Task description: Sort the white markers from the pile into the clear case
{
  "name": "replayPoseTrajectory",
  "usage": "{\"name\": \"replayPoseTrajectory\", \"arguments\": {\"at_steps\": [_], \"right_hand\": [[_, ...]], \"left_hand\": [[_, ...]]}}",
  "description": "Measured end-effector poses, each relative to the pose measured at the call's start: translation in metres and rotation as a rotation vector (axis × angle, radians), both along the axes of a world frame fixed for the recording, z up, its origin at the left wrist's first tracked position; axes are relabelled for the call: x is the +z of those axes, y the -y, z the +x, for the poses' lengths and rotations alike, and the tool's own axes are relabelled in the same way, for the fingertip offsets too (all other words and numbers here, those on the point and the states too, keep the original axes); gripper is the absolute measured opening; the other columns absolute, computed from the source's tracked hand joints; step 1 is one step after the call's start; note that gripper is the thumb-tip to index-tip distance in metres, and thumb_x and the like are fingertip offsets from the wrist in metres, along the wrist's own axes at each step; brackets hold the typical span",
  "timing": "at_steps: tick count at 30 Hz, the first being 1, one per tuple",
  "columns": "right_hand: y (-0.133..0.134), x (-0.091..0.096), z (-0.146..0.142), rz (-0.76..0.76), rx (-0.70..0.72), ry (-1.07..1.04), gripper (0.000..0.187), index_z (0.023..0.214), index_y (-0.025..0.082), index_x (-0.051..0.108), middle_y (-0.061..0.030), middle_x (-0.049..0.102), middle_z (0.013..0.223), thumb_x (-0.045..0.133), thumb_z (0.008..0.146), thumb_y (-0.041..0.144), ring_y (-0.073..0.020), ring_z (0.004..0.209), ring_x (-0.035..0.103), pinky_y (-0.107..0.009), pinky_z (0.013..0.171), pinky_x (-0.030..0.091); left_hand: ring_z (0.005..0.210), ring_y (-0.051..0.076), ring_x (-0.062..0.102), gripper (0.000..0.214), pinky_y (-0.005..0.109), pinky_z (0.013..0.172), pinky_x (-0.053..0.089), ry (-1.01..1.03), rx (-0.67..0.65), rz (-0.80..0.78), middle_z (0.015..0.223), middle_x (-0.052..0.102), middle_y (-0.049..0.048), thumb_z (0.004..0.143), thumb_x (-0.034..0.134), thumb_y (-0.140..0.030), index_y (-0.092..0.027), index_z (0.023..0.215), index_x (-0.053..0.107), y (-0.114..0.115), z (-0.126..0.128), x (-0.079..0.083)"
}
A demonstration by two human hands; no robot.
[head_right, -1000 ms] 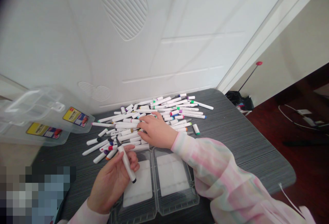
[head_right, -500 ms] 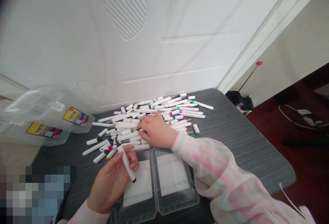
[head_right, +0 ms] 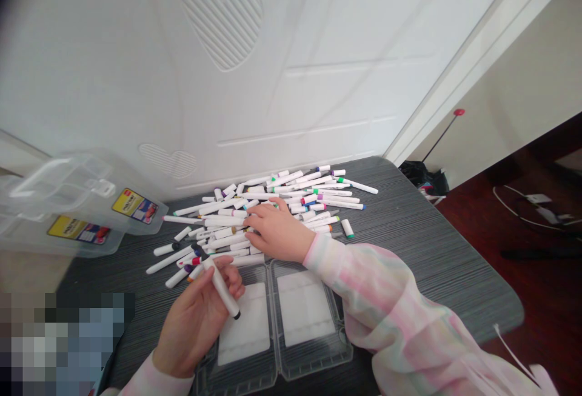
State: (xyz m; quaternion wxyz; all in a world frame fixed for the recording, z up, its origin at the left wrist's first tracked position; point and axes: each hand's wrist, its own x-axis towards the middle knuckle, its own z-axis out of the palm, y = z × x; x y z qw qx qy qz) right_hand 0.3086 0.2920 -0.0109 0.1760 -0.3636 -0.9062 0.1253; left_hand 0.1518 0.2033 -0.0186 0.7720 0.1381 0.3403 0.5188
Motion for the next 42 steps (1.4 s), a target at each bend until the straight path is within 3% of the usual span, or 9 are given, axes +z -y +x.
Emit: {"name": "replayPoseTrajectory", "arguments": {"at_steps": [10,17,24,30,35,42], "right_hand": [[0.0,0.0,0.0,-0.002,0.001,0.003,0.023,0.096,0.017,0.056,-0.0095,0.055,0.111,0.04,0.083,0.027,-0.0182,0.105,0.047,-0.043,0.097,0.016],[-0.001,0.0,0.0,-0.02,0.005,-0.012,0.023,0.096,0.017,0.057,-0.0085,0.056,0.11,0.04,0.083,0.026,-0.0181,0.104,0.048,-0.042,0.098,0.014],[0.0,0.01,-0.001,-0.21,0.055,-0.11,0.02,0.087,0.016,0.058,-0.0049,0.063,0.095,0.041,0.084,0.026,-0.0151,0.091,0.053,-0.038,0.094,0.02],[0.003,0.029,0.002,-0.379,0.136,-0.165,0.031,0.078,0.014,0.061,-0.0024,0.062,0.073,0.037,0.086,0.031,-0.0117,0.071,0.053,-0.028,0.078,0.033],[0.006,0.042,0.009,-0.66,0.168,-0.209,0.044,0.083,0.013,0.061,-0.002,0.06,0.071,0.026,0.088,0.04,-0.0106,0.068,0.053,-0.022,0.066,0.039],[0.009,0.044,0.006,-0.621,0.24,-0.124,0.03,0.087,0.013,0.061,-0.0009,0.058,0.071,0.041,0.082,0.036,-0.0098,0.064,0.049,-0.021,0.06,0.037]], "left_hand": [[0.07,0.011,0.053,0.018,0.022,0.066,0.047,-0.092,0.096,-0.024,0.071,0.059,0.0035,0.066,0.066,-0.023,-0.013,0.08,0.066,0.0,-0.001,0.002],[0.07,0.009,0.056,0.024,0.027,0.078,0.05,-0.126,0.308,-0.083,0.067,0.059,-0.0022,0.047,0.078,-0.017,-0.014,0.068,0.066,0.0,-0.007,0.004],[0.075,0.011,0.058,0.016,0.028,0.081,0.049,-0.067,0.272,0.043,0.069,0.062,-0.0015,0.056,0.074,-0.019,-0.016,0.069,0.065,-0.003,-0.01,0.007],[0.069,0.01,0.056,0.015,0.026,0.071,0.05,-0.062,0.293,0.011,0.073,0.062,-0.0011,0.059,0.072,-0.019,-0.016,0.073,0.065,-0.004,-0.009,0.008],[0.065,0.009,0.054,0.018,0.024,0.064,0.048,-0.037,0.246,-0.011,0.069,0.059,-0.0013,0.059,0.072,-0.019,-0.017,0.076,0.065,-0.004,-0.01,0.008],[0.064,0.009,0.052,0.019,0.023,0.062,0.046,-0.045,0.203,0.016,0.068,0.058,-0.0007,0.06,0.071,-0.019,-0.017,0.078,0.066,-0.004,-0.009,0.007]]}}
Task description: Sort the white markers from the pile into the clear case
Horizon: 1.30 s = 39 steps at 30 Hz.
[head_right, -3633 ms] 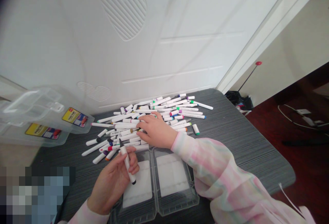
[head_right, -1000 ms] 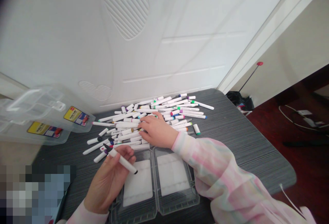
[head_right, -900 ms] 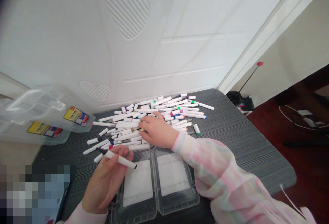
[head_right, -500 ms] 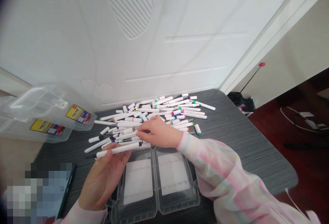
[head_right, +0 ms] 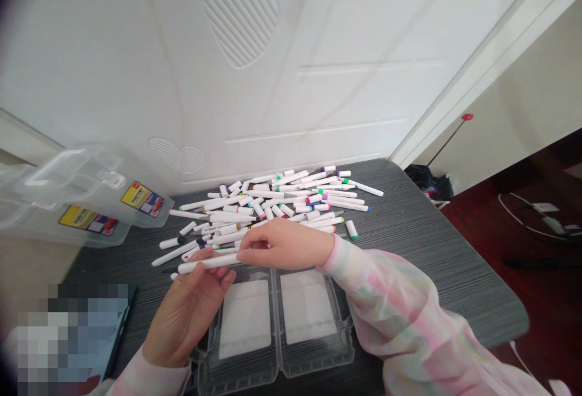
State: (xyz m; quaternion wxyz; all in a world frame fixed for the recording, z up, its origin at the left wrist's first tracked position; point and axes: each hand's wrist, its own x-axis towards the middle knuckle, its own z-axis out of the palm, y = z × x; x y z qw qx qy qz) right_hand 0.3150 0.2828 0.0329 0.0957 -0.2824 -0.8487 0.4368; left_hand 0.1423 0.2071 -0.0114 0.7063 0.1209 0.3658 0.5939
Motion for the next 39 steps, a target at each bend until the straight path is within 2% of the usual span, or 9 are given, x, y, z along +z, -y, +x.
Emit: {"name": "replayPoseTrajectory", "arguments": {"at_steps": [6,17,25,31,39], "right_hand": [[0.0017,-0.0014,-0.0012,-0.003,-0.011,0.021,0.029,0.086,0.014,0.06,-0.0005,0.058,0.069,0.043,0.081,0.037,-0.0086,0.06,0.048,-0.019,0.055,0.035],[0.0045,-0.0016,-0.0035,0.094,-0.059,0.045,0.015,0.082,0.016,0.053,0.0035,0.052,0.064,0.052,0.075,0.03,-0.0076,0.057,0.047,-0.018,0.052,0.032],[0.0054,-0.0042,-0.0044,0.185,-0.104,0.022,0.013,0.081,0.017,0.048,0.0046,0.045,0.064,0.054,0.071,0.023,-0.0072,0.057,0.042,-0.018,0.053,0.03],[0.0054,-0.0054,-0.0053,0.221,-0.105,0.012,0.01,0.078,0.018,0.047,0.0055,0.041,0.062,0.053,0.07,0.017,-0.0067,0.055,0.039,-0.018,0.051,0.028],[0.006,-0.0064,-0.0055,0.232,-0.124,0.033,0.011,0.076,0.017,0.046,0.0051,0.042,0.063,0.055,0.069,0.02,-0.0071,0.056,0.039,-0.018,0.051,0.027]], "left_hand": [[0.063,0.009,0.053,0.02,0.024,0.063,0.046,0.005,0.006,-0.042,0.066,0.059,0.0006,0.061,0.07,-0.019,-0.018,0.081,0.065,0.0011,-0.001,-0.0009],[0.064,0.009,0.05,0.025,0.024,0.063,0.045,-0.006,0.003,-0.022,0.067,0.056,-0.0002,0.062,0.069,-0.016,-0.016,0.087,0.064,-0.0001,0.0015,0.0018],[0.063,0.009,0.049,0.025,0.023,0.06,0.043,-0.002,0.007,-0.021,0.065,0.054,-0.0003,0.066,0.065,-0.014,-0.018,0.091,0.064,0.0004,0.0013,0.0008],[0.064,0.01,0.049,0.024,0.024,0.06,0.043,-0.008,0.013,-0.011,0.065,0.055,0.0003,0.066,0.066,-0.018,-0.018,0.09,0.064,0.0009,0.002,0.0012],[0.065,0.011,0.049,0.023,0.025,0.061,0.043,0.015,0.007,-0.018,0.067,0.056,0.0007,0.066,0.065,-0.02,-0.019,0.089,0.065,0.0015,0.0007,0.0011]]}}
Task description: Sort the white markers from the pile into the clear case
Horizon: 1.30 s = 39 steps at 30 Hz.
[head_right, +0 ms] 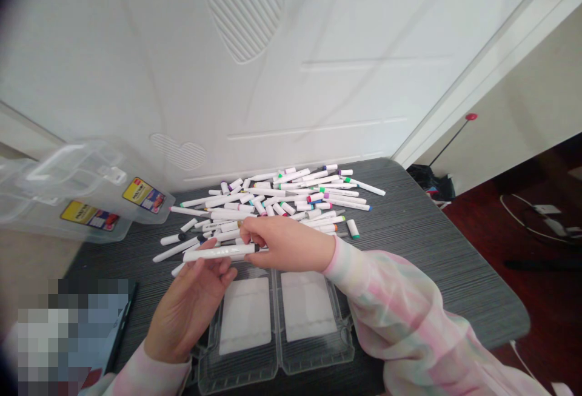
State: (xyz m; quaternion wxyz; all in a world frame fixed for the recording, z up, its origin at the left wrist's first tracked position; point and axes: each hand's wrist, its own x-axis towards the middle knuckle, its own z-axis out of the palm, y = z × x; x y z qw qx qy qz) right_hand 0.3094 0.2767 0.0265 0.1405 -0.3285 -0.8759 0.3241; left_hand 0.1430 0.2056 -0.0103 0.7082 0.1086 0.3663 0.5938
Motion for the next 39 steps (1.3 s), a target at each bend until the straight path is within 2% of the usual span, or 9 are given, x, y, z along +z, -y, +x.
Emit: {"name": "replayPoseTrajectory", "arguments": {"at_steps": [14,39], "right_hand": [[0.0008,0.0045,0.0001,-0.03,0.045,0.005,0.02,0.088,0.017,0.053,0.0013,0.052,0.071,0.05,0.076,0.032,-0.0087,0.061,0.046,-0.02,0.056,0.033],[0.0015,0.0036,-0.0022,-0.032,0.086,0.031,0.024,0.09,0.015,0.054,-0.0019,0.058,0.076,0.041,0.082,0.034,-0.0103,0.065,0.049,-0.021,0.059,0.035]], "left_hand": [[0.069,0.013,0.052,0.02,0.028,0.065,0.043,0.027,-0.018,0.016,0.07,0.058,0.002,0.068,0.061,-0.019,-0.02,0.087,0.065,0.0009,-0.001,0.0008],[0.07,0.013,0.05,0.025,0.026,0.064,0.042,0.012,-0.045,0.02,0.073,0.059,0.0037,0.065,0.064,-0.019,-0.017,0.09,0.065,0.0017,-0.0014,-0.0011]]}}
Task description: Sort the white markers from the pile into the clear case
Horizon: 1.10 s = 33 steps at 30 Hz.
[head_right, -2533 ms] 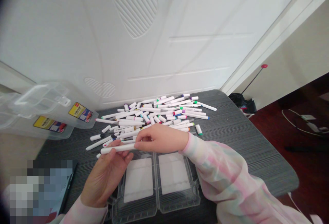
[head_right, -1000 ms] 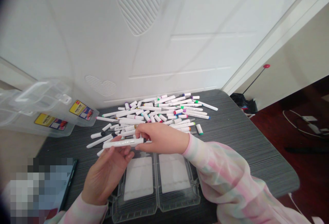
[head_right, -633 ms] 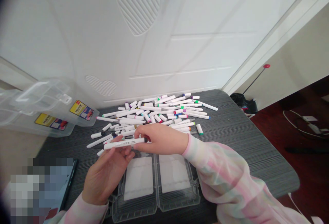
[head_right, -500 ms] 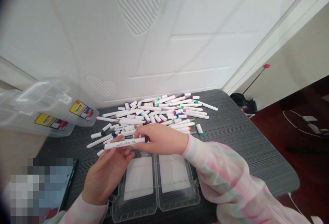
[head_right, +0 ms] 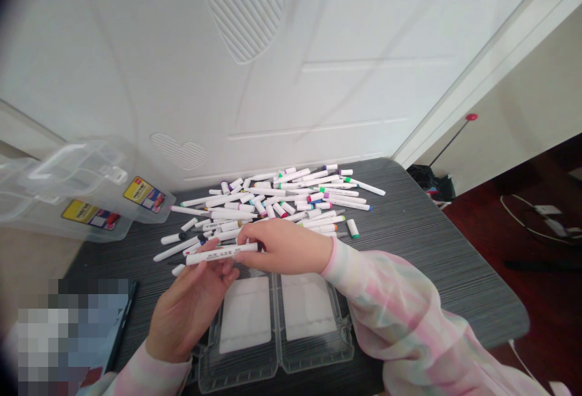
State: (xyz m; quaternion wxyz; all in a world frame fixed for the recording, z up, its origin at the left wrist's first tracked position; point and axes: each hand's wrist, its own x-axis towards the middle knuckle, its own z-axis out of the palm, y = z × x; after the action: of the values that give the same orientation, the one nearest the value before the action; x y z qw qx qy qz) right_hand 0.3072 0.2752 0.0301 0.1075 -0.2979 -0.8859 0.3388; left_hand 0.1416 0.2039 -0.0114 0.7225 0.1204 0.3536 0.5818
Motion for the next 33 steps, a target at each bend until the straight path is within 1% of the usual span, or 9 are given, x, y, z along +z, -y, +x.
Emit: {"name": "replayPoseTrajectory", "arguments": {"at_steps": [9,17,33], "right_hand": [[0.0006,0.0,0.0014,-0.013,-0.004,-0.005,0.022,0.09,0.015,0.054,-0.0015,0.058,0.077,0.041,0.082,0.031,-0.01,0.066,0.049,-0.022,0.061,0.035],[0.001,0.0016,0.0007,-0.016,0.0,-0.008,0.016,0.087,0.015,0.054,0.0012,0.054,0.07,0.039,0.081,0.021,-0.0084,0.062,0.045,-0.021,0.059,0.032],[0.0009,0.0019,-0.0001,-0.029,-0.019,-0.006,0.016,0.085,0.015,0.054,0.0012,0.053,0.067,0.041,0.079,0.018,-0.0088,0.058,0.043,-0.021,0.056,0.03]], "left_hand": [[0.069,0.013,0.049,0.024,0.027,0.063,0.042,-0.008,0.007,0.008,0.074,0.058,0.0032,0.065,0.063,-0.017,-0.018,0.089,0.066,-0.0007,0.0015,0.001],[0.07,0.014,0.05,0.023,0.028,0.064,0.042,-0.015,0.02,-0.004,0.073,0.059,0.0034,0.066,0.062,-0.017,-0.019,0.089,0.066,0.0002,0.002,0.0024],[0.07,0.013,0.052,0.023,0.027,0.065,0.042,-0.013,0.006,0.001,0.074,0.059,0.0024,0.067,0.061,-0.016,-0.019,0.09,0.065,0.0002,0.0017,0.0016]]}}
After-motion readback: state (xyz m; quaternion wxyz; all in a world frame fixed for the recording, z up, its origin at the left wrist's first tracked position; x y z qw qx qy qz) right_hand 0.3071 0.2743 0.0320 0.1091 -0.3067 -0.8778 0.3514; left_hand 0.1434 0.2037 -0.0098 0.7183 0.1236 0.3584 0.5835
